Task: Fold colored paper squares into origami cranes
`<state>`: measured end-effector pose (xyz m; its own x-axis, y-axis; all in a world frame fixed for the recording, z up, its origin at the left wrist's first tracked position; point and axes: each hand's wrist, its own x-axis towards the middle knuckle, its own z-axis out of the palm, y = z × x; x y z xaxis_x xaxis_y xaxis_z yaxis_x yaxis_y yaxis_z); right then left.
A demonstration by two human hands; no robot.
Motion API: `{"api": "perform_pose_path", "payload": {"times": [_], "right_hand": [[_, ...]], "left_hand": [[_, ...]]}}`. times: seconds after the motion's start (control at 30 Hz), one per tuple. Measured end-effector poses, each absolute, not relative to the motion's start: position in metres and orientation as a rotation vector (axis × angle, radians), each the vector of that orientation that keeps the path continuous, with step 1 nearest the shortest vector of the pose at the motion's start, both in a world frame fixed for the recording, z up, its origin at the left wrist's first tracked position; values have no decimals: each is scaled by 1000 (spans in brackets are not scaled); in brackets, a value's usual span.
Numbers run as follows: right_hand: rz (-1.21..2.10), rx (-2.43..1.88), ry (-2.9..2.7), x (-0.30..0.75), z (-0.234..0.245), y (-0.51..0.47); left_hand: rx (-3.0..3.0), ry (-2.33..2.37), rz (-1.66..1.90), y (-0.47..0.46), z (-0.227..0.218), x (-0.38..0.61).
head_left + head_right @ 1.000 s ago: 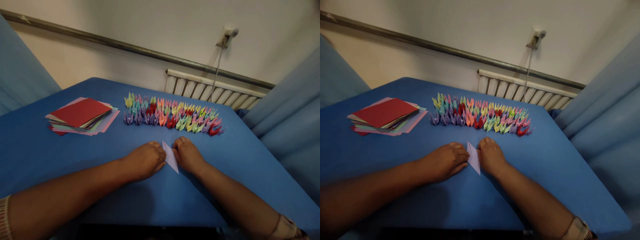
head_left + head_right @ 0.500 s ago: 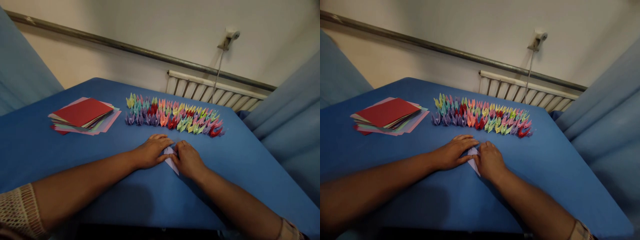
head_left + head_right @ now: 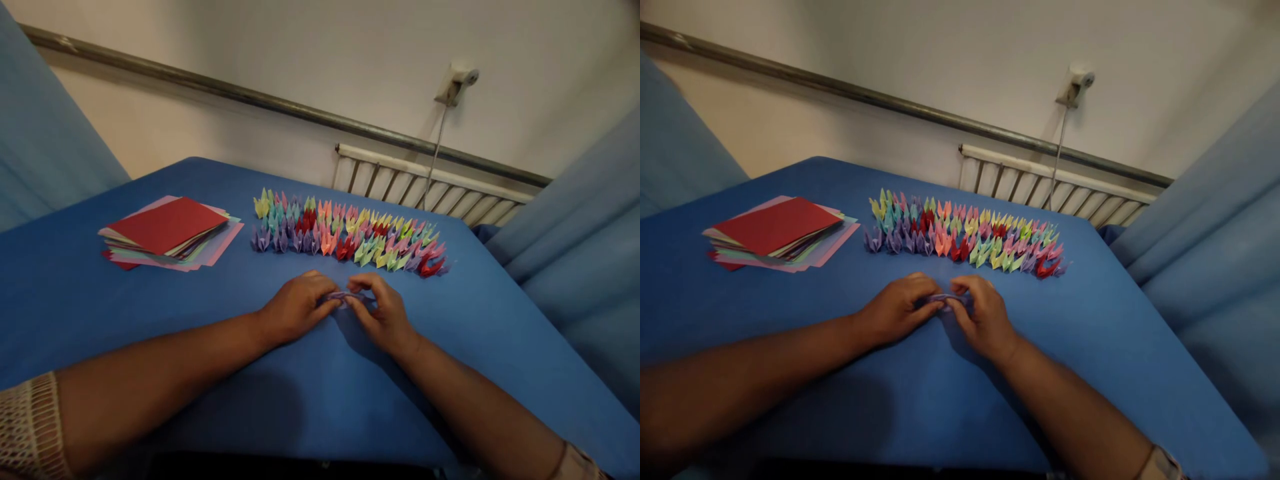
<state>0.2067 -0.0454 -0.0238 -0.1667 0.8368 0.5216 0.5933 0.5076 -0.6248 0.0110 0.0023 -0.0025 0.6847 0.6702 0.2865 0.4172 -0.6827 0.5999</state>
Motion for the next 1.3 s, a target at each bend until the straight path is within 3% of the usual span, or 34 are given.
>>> {"api": "perform_pose_path", "payload": {"times": [0.17, 0.3, 0.67, 1.3], "right_hand": [[710, -1159, -1456, 204, -32, -38], [946, -1172, -1489, 195, -40, -37], [1049, -1125, -1350, 203, -33, -35], [1078, -1199, -1419, 206, -30, -30]], "left_hand": [[1512, 979, 861, 3, -7, 19], [1200, 886, 856, 2, -11, 21], [1280, 920, 585, -4, -8, 21], [1412, 633, 567, 0, -13, 22]]}}
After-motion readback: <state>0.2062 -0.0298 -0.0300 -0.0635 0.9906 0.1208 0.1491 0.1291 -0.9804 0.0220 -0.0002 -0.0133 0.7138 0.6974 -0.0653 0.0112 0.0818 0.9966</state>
